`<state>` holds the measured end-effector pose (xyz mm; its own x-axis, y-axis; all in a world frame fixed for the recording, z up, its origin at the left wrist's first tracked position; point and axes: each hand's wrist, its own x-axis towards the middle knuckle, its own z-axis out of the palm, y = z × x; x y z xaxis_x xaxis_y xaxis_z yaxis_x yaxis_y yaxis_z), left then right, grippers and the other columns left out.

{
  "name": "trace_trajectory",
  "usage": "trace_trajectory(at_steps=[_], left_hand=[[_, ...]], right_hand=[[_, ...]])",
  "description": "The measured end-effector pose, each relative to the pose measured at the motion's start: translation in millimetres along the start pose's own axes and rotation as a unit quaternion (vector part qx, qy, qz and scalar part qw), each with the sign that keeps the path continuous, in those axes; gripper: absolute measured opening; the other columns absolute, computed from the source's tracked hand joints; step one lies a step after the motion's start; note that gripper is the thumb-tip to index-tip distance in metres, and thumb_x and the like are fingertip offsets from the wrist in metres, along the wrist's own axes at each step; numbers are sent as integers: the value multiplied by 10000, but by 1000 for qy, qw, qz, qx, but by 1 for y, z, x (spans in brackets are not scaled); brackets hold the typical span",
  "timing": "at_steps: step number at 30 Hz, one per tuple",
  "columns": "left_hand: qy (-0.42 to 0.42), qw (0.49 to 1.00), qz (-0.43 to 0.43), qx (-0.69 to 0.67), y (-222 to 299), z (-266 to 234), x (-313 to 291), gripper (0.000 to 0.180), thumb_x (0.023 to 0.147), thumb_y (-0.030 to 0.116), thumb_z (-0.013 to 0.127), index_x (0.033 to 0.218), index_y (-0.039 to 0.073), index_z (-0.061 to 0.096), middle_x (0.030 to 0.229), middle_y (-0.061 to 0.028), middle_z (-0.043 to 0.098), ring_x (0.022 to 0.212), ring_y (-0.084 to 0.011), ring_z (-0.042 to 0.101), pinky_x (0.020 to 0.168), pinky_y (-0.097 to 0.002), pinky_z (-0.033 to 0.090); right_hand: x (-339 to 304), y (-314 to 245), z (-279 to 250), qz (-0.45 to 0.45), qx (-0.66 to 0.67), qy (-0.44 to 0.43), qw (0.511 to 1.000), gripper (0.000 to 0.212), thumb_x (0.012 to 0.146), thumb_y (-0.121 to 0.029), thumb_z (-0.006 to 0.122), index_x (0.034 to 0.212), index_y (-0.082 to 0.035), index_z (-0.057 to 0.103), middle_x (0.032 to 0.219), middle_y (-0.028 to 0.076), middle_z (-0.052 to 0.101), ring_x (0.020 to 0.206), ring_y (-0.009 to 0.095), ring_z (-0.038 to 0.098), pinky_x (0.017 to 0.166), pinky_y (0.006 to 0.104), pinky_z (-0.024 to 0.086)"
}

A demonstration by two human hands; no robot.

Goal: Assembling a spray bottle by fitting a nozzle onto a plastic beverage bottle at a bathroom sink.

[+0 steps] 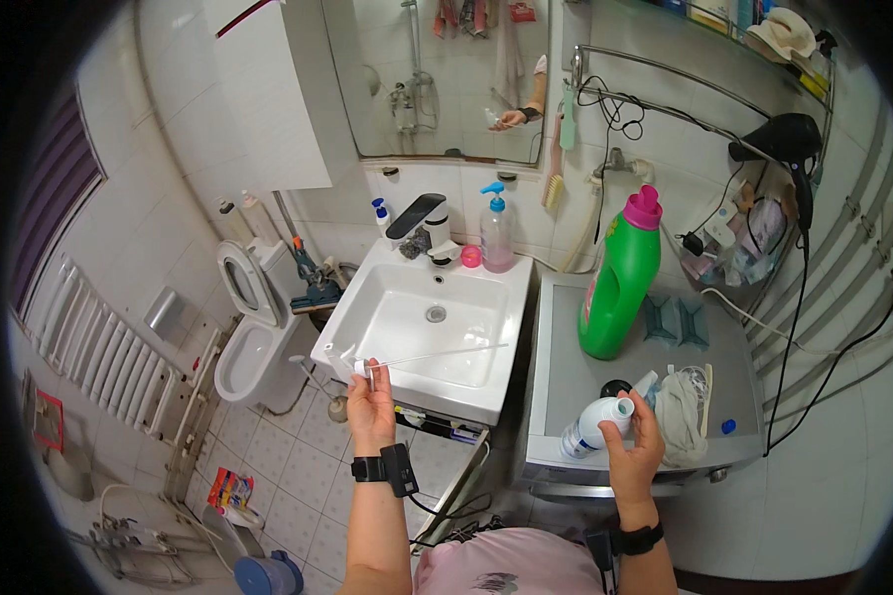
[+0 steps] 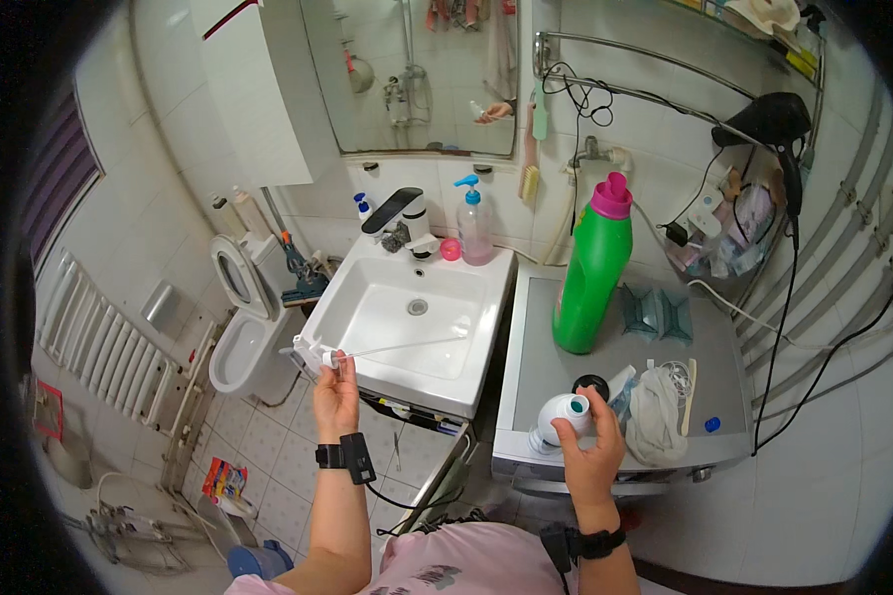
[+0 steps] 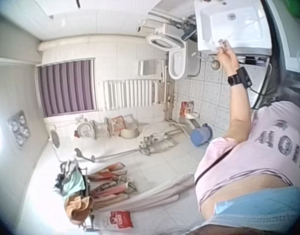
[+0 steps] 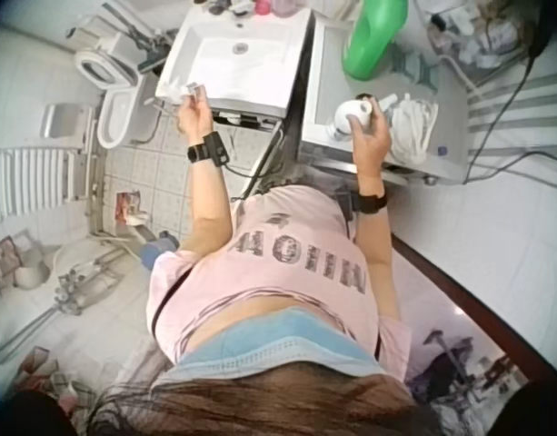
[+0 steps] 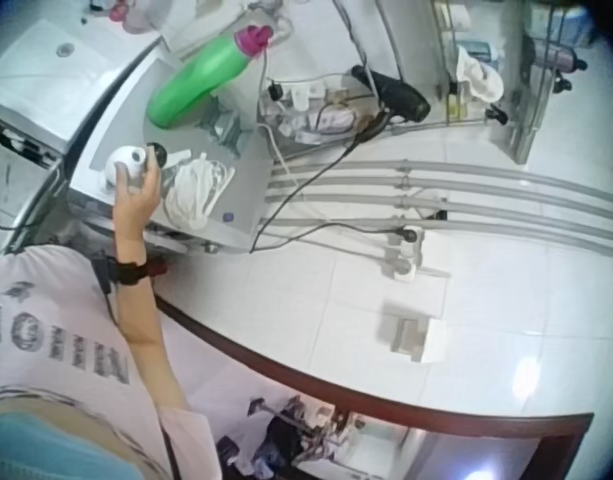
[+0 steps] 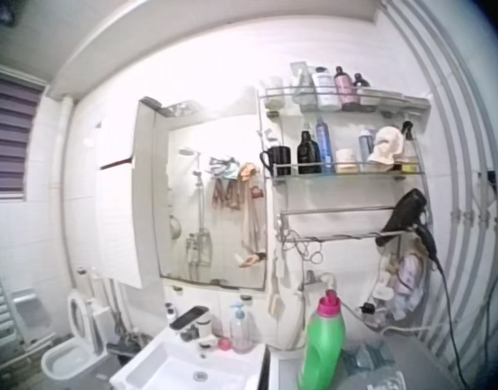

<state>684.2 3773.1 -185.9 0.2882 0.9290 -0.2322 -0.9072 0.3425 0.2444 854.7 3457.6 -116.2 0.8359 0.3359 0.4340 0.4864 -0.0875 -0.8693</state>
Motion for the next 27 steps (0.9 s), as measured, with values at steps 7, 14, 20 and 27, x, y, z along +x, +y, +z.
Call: trace_trajectory(at_steps=[7,14,20,27], left_hand=[[-34,997,-52,-44,-1,-3,-6,187,906,33,483,1085,-19,471,1077,-161,554,1046,-293,546,985,-451,427],[-50,997,-50,-31,3,-1,-12,201,917,50,468,1108,-11,461,1107,-157,545,1071,-286,529,991,-448,423],[-83,994,-61,-42,-1,2,-20,234,921,55,462,1147,-1,440,1167,-138,518,1105,-262,503,1010,-445,403],[-128,990,-55,-30,-3,8,-29,287,920,59,467,1201,22,425,1184,-112,514,1106,-249,501,1015,-444,399]], right_hand=[[-7,-2,0,10,2,5,1000,477,749,-84,714,1177,-4,519,1128,128,586,1036,228,567,921,324,423],[-13,0,3,6,23,3,1000,494,750,-89,715,1189,7,511,1126,136,585,1038,225,566,920,324,426],[-13,1,1,5,17,2,1000,502,749,-100,718,1193,8,510,1125,141,586,1034,227,568,921,326,425],[-14,-3,0,6,19,2,1000,497,757,-103,711,1195,11,507,1129,152,583,1040,235,566,928,331,419]])
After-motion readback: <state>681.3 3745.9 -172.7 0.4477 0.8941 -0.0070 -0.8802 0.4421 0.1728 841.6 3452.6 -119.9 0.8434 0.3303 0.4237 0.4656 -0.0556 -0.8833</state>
